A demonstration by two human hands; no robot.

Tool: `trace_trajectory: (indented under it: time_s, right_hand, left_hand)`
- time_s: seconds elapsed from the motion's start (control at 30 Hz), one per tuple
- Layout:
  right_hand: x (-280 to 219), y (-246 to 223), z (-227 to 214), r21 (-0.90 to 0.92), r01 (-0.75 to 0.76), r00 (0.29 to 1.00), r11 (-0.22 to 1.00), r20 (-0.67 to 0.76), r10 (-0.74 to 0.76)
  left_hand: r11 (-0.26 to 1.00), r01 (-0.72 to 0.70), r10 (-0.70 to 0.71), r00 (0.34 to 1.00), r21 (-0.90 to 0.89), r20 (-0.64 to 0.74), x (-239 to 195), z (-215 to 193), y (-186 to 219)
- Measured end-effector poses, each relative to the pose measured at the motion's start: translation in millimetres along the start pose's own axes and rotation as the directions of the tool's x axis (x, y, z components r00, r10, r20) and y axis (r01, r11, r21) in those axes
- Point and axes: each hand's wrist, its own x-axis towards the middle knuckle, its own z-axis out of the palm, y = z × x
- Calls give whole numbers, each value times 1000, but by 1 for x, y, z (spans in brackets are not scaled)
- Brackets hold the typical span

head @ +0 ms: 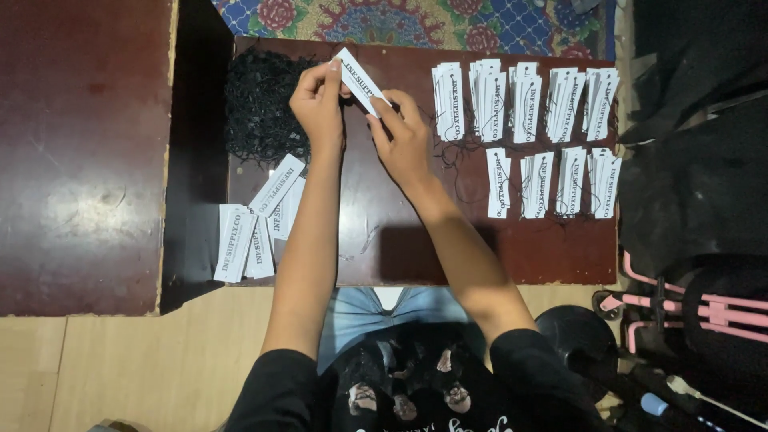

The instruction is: The person threads black cords through white rectangular tags and places them in a neat row on the table. The person repeats this process for multiple tags, organizing the finished items on the right side of the workspace.

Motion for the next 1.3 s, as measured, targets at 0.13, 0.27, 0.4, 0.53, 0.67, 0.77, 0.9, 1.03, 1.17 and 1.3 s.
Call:
trace_trajectory:
  time_s: [0.13, 0.27, 0.4, 0.53, 0.67, 0.77, 0.9, 1.03, 1.17, 1.3]
  right_hand:
    - [4, -13, -30, -87, -59, 997, 995, -51, 55]
    - [-3, -37, -78, -114, -302, 939, 947, -206, 275]
    - [-42, -59, -132, -100, -394, 891, 914, -284, 354]
    - [-101, -55, -159, -582, -440, 897, 684, -317, 308]
    - [-127, -49, -168, -671, -481, 872, 565, -296, 391]
    - [-128, -43, -167, -697, -417, 900, 584, -228, 371]
    - [-120, -44, -163, -682, -410, 904, 606, -219, 366]
    - [-115, -44, -161, -663, -412, 905, 624, -217, 367]
    - [-112, -43, -158, -653, -415, 902, 633, -205, 380]
    - [-107, -40, -160, -634, -456, 876, 625, -195, 441]
  left_hand:
    - [996, -93, 93, 993, -6, 78, -1, 7, 4]
    - [1000, -7, 6, 997, 10, 76, 3, 8, -11]
    - [1000, 31, -31, 997, 4, 77, 1, 8, 0]
    - [1000, 21, -22, 995, 18, 94, -3, 8, 7]
    - [1000, 13, -15, 995, 20, 100, -4, 9, 7]
    - [1000, 12, -12, 995, -1, 95, -5, 8, 7]
    - [1000, -8, 9, 995, -7, 98, -2, 7, 2]
    - [1000, 3, -3, 995, 0, 102, -4, 7, 3]
    - [1000, -6, 5, 995, 12, 97, -3, 7, 4]
    - [1000, -15, 11, 993, 27, 118, -4, 6, 6]
